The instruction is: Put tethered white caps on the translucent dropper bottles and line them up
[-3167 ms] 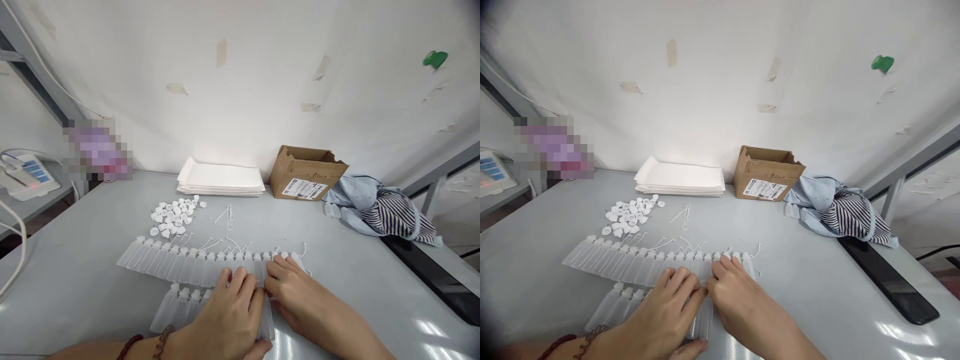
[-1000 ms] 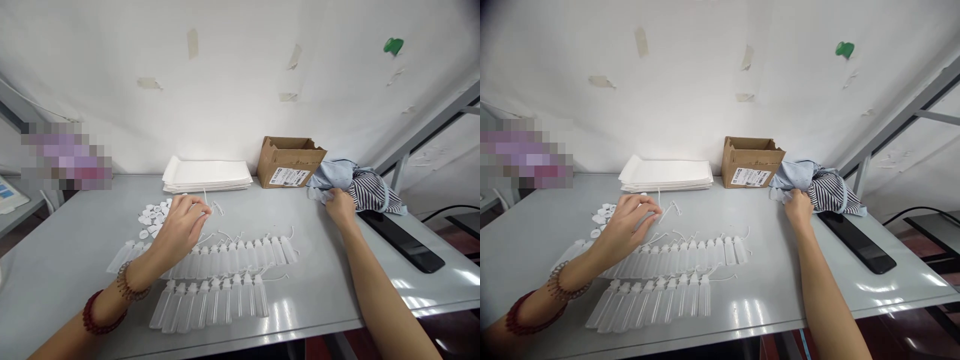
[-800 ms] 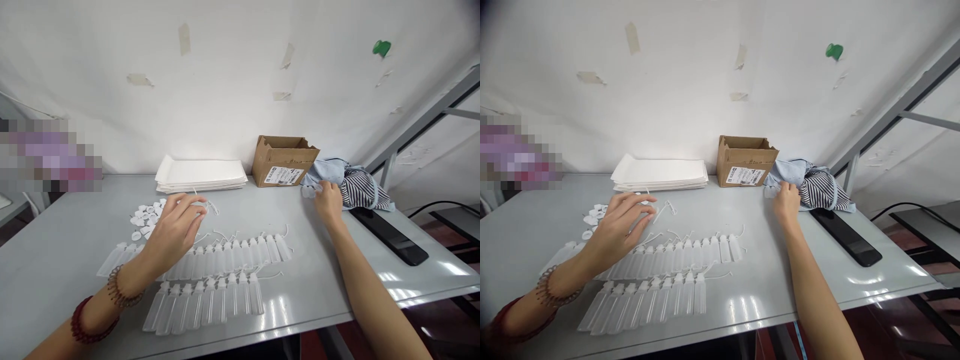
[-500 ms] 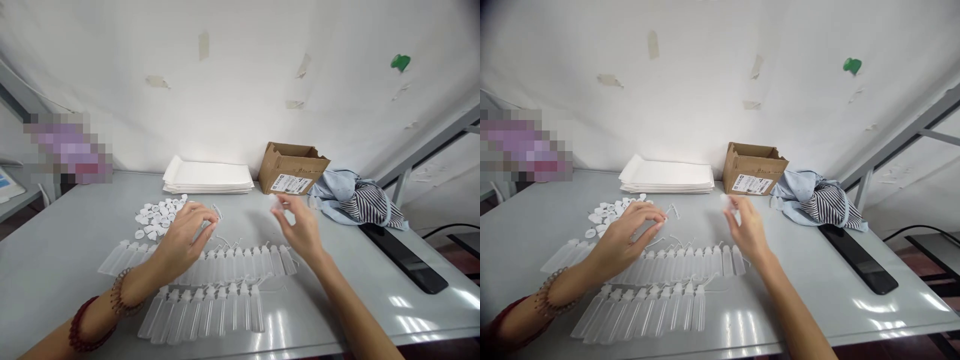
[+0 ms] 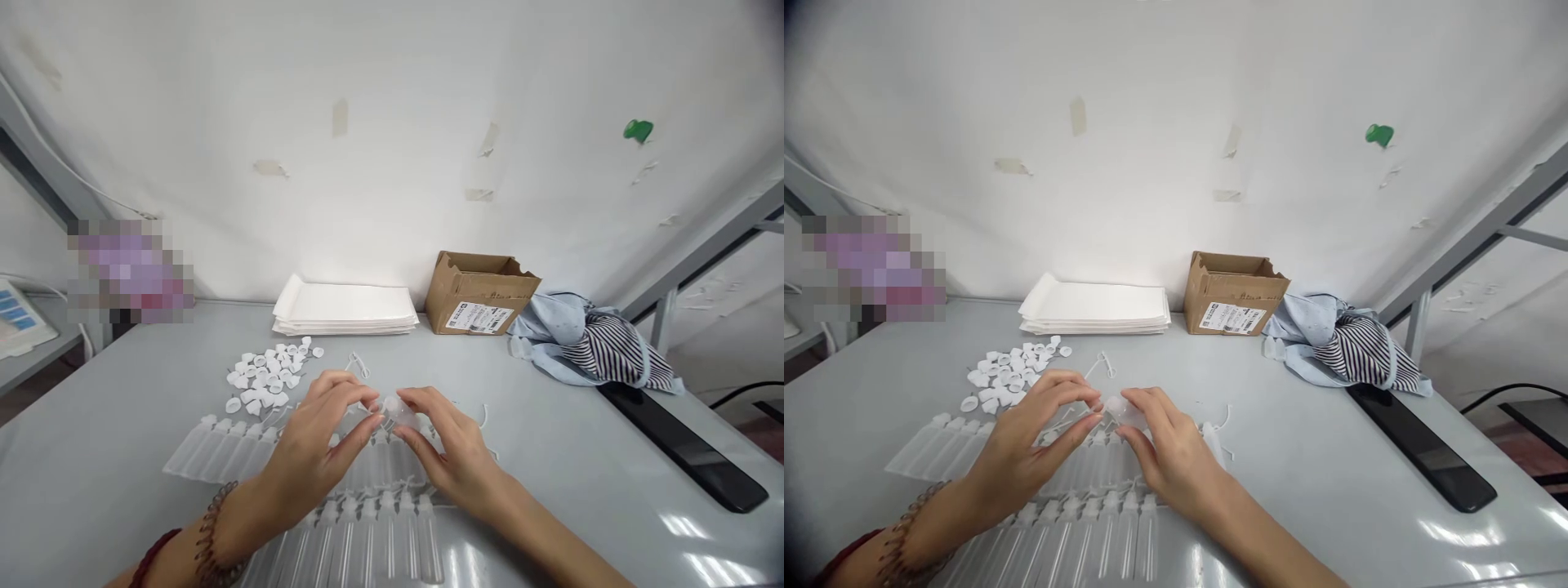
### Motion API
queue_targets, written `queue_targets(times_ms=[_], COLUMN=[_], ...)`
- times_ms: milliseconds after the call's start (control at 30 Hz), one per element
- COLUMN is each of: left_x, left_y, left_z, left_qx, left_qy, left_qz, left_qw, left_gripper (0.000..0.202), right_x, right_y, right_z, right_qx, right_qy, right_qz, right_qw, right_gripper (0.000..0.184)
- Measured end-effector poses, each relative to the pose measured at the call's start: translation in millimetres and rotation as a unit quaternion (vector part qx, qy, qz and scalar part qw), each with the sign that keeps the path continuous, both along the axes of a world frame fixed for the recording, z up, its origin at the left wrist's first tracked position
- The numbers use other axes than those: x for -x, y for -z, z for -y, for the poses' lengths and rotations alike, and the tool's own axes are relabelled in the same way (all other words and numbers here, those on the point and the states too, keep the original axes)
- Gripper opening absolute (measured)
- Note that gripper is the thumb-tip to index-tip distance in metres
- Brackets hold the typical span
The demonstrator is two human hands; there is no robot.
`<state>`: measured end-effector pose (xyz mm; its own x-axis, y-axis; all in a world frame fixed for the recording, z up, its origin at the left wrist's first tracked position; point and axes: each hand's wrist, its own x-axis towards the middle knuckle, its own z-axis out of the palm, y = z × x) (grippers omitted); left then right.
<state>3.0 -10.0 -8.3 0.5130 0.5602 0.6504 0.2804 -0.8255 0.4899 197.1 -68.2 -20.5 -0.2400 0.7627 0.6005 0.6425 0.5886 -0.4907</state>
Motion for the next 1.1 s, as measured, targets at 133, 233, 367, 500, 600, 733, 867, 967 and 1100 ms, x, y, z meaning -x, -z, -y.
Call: queue_targets(times_ms=[133, 233, 367, 500, 600, 733, 867, 967, 1100], left_x=[-1.8, -1.9, -2.0, -3.6, -4.4, -4.0, -3.5, -3.6, -4.3], left_y=[0.3, 0.6, 0.9, 0.6, -0.1, -1.3, -3.1, -5.0, -5.6], left_z=[0.7, 1.0, 0.7, 0.1, 0.5, 1.7, 2.7, 3.2, 3.2], left_qx=[-0.019, -0.004, 0.012, 0.019, 0.015, 0.019, 0.020, 0.020, 0.013], left_qy=[0.020, 0.038, 0.047, 0.053, 0.058, 0.058, 0.058, 0.058, 0.072], left_qz=[0.023, 0.028, 0.040, 0.050, 0.054, 0.057, 0.060, 0.061, 0.067], left_qw=[0.999, 0.999, 0.998, 0.997, 0.997, 0.997, 0.996, 0.996, 0.995], left_gripper=[0.018, 0.018, 0.015, 0.016, 0.016, 0.014, 0.014, 0.013, 0.014], right_x=[0.2, -0.3, -1.3, -1.4, -1.0, -1.5, -2.9, -2.9, -1.6], right_y=[0.9, 0.1, -1.9, -4.6, -6.2, -6.8, -5.7, -5.8, -7.7], right_z=[0.5, 1.1, 2.3, 3.2, 4.0, 4.5, 4.2, 4.7, 6.3], right_qx=[-0.024, -0.043, -0.072, -0.108, -0.119, -0.119, -0.122, -0.115, -0.111], right_qy=[0.009, 0.019, 0.029, 0.037, 0.042, 0.039, 0.038, 0.035, 0.023], right_qz=[0.017, 0.054, 0.102, 0.133, 0.146, 0.156, 0.160, 0.164, 0.176], right_qw=[1.000, 0.997, 0.992, 0.984, 0.981, 0.980, 0.979, 0.979, 0.978], right_gripper=[0.037, 0.037, 0.036, 0.033, 0.032, 0.028, 0.027, 0.026, 0.023])
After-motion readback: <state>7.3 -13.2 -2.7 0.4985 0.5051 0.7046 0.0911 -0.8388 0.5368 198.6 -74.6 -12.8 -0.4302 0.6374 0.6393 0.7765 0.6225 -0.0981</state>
